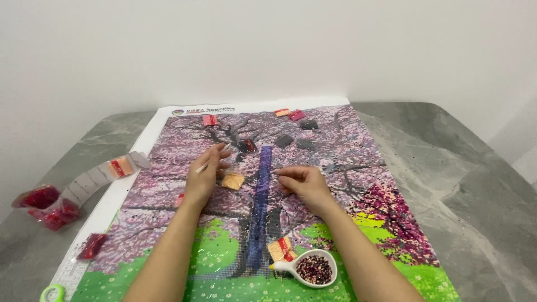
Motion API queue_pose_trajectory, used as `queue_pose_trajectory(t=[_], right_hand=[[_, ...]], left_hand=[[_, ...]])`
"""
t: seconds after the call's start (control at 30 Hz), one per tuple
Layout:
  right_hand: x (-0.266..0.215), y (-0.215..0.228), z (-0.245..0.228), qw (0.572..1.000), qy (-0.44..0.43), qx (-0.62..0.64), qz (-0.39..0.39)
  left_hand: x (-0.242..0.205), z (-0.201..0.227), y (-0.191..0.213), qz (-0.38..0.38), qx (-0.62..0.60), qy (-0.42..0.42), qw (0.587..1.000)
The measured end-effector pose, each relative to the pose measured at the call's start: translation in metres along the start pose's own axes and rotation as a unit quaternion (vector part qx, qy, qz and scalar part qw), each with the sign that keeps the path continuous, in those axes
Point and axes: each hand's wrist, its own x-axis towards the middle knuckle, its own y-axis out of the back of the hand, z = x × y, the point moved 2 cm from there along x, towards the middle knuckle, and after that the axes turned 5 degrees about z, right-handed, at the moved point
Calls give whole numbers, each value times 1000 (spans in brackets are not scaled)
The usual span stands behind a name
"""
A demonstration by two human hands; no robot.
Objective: A person performs diamond painting by using a specialized pen tool to place small resin diamonds onto a sticky patterned canvas and a ruler to align them.
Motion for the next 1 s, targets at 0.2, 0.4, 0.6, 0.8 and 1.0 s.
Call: queue_pose_trajectory(t=[0.2, 0.4, 0.6, 0.8, 1.0], right_hand=[[-2, 4, 5, 1000, -19, 8, -3], [3, 3, 6, 999, -33, 6, -3], [8, 3, 4, 998, -58, 14, -11], [8, 3, 5, 998, -41, 34, -16], [8, 3, 8, 998, -40, 46, -14]], left_hand=[[-13, 6, -9, -34, 173, -24, 984], [-16, 10, -12, -57, 244, -31, 968], [-12, 12, -14, -52, 228, -47, 971], [-6, 7, -14, -55, 220, -79, 971], [-4, 13, -14, -7, 77, 14, 997]])
